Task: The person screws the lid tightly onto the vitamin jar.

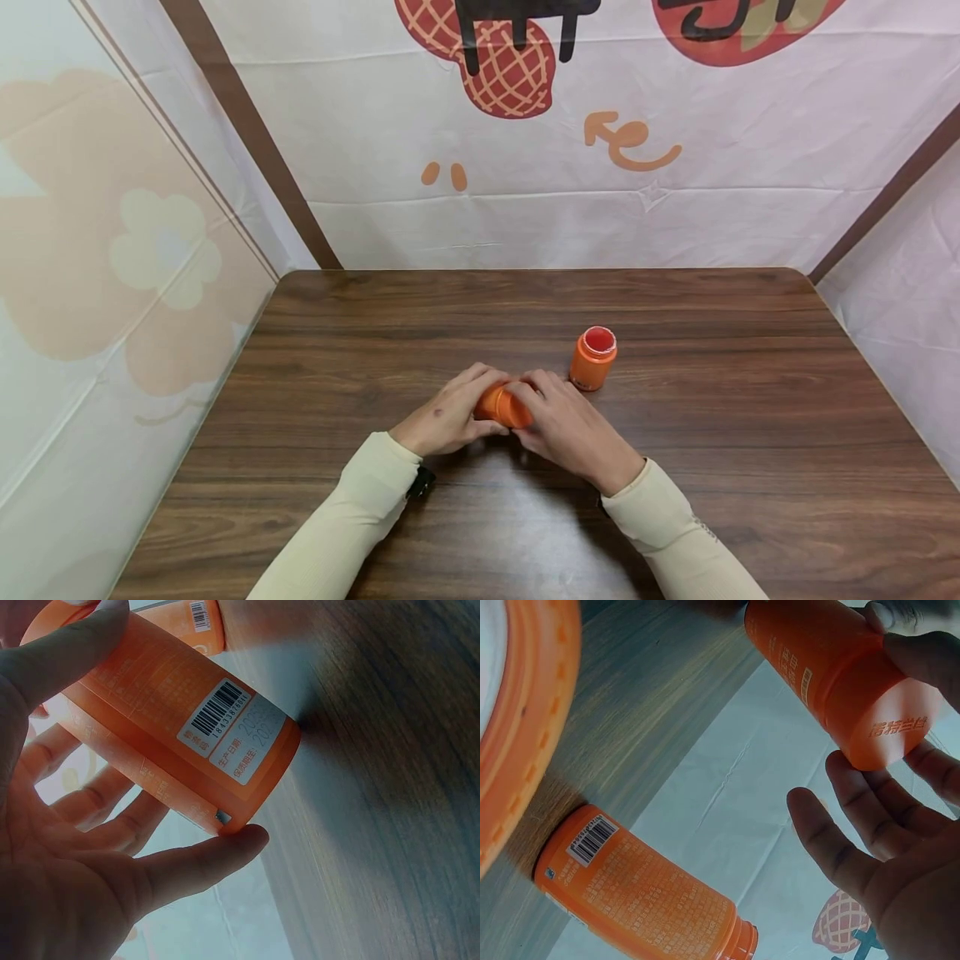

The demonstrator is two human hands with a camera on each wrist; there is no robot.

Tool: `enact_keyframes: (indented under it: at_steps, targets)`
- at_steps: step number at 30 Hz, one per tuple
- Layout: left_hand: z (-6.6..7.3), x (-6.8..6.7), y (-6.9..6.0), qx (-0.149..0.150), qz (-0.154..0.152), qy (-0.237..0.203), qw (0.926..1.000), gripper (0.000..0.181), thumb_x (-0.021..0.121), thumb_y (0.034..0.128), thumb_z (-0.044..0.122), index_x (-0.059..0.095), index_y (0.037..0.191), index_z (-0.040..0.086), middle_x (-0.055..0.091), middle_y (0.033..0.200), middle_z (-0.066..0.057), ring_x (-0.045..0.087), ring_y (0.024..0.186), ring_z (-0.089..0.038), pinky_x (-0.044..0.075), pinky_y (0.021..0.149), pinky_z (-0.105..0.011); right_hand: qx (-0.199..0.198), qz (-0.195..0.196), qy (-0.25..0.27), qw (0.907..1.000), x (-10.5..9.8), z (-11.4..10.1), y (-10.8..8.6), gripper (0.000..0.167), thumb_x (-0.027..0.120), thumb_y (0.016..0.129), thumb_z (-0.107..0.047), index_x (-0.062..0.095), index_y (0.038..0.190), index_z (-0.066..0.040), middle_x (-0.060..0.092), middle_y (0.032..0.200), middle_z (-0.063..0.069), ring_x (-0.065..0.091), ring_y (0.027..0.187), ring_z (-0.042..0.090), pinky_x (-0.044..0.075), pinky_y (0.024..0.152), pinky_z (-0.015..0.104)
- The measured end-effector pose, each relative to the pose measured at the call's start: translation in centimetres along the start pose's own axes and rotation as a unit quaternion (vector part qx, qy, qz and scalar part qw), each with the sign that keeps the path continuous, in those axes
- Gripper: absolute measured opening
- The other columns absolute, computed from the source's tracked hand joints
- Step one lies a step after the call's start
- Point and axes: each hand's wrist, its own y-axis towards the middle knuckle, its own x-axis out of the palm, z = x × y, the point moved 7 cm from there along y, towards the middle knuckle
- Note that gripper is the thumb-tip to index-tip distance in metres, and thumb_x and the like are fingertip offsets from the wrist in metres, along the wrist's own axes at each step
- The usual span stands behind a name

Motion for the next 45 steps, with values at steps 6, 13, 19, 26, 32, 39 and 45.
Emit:
enact_keyframes:
  at_steps: [6, 13, 19, 26, 32, 39, 45]
  targets:
    - [0.12, 0.0, -0.04, 0.003, -0.002, -0.005, 1.0, 0.059, 0.083, 0.0829, 0.017, 0.054, 0.133, 0.007, 0.054, 0.125, -0.006, 0.057, 0.104, -0.018, 0.052, 0.086, -0.035, 0.007, 0.014, 0.014, 0.9998, -0.17, -0.01, -0.02, 0.057, 0.089, 0.071, -0.016, 0.061, 0.119, -0.003, 0.061, 0.106, 0.011, 0.062, 0.092, 0.025, 0.053, 0.08, 0.039]
    - [-0.02, 0.13, -0.01, -0.006, -0.009, -0.003, 0.9999, 0.057, 0.082, 0.0841, 0.017, 0.054, 0.133, 0.008, 0.054, 0.126, -0.005, 0.057, 0.105, -0.018, 0.053, 0.086, -0.035, 0.019, 0.016, 0.019, 0.9995, -0.15, 0.09, -0.17, 0.059, 0.09, 0.072, -0.019, 0.061, 0.121, -0.001, 0.061, 0.105, 0.011, 0.062, 0.087, 0.024, 0.053, 0.077, 0.037]
    - [-0.07, 0.23, -0.04, -0.007, -0.015, -0.002, 0.9999, 0.056, 0.082, 0.0848, 0.015, 0.054, 0.134, 0.009, 0.054, 0.126, -0.005, 0.057, 0.105, -0.018, 0.053, 0.085, -0.035, 0.028, -0.004, 0.012, 0.9995, -0.13, 0.11, -0.24, 0.06, 0.09, 0.074, -0.022, 0.061, 0.123, -0.003, 0.06, 0.103, 0.009, 0.061, 0.084, 0.022, 0.053, 0.073, 0.036]
    - [-0.12, 0.21, -0.03, -0.009, -0.018, -0.003, 0.9998, 0.058, 0.083, 0.0837, 0.018, 0.055, 0.134, 0.01, 0.054, 0.125, -0.005, 0.057, 0.106, -0.019, 0.052, 0.088, -0.037, 0.014, -0.029, -0.004, 0.9995, 0.19, -0.02, -0.19, 0.06, 0.09, 0.075, -0.025, 0.06, 0.126, -0.013, 0.059, 0.116, 0.007, 0.061, 0.102, 0.026, 0.052, 0.071, 0.04]
    - [-0.07, 0.2, 0.02, -0.008, -0.013, -0.004, 0.9999, 0.057, 0.083, 0.0837, 0.018, 0.055, 0.133, 0.01, 0.054, 0.124, -0.004, 0.057, 0.107, -0.018, 0.052, 0.088, -0.036, -0.001, -0.015, 0.004, 0.9999, 0.12, -0.2, -0.12, 0.056, 0.089, 0.076, -0.018, 0.061, 0.123, -0.008, 0.06, 0.112, 0.009, 0.061, 0.098, 0.027, 0.053, 0.076, 0.04]
    - [0.21, 0.29, 0.05, -0.004, 0.004, 0.016, 0.9999, 0.056, 0.082, 0.0846, 0.019, 0.055, 0.132, 0.008, 0.055, 0.124, -0.006, 0.057, 0.105, -0.019, 0.053, 0.087, -0.037, 0.01, -0.025, 0.002, 0.9996, -0.1, -0.1, -0.1, 0.059, 0.089, 0.075, -0.014, 0.06, 0.124, -0.005, 0.06, 0.107, 0.01, 0.061, 0.094, 0.028, 0.053, 0.077, 0.041]
    - [0.31, 0.51, -0.03, -0.007, 0.007, 0.021, 0.9997, 0.056, 0.081, 0.0857, 0.02, 0.055, 0.134, 0.009, 0.055, 0.126, -0.006, 0.056, 0.109, -0.02, 0.052, 0.09, -0.039, 0.016, -0.032, -0.013, 0.9993, -0.18, -0.05, -0.2, 0.059, 0.088, 0.075, -0.017, 0.059, 0.126, -0.006, 0.06, 0.106, 0.01, 0.061, 0.095, 0.028, 0.052, 0.072, 0.041]
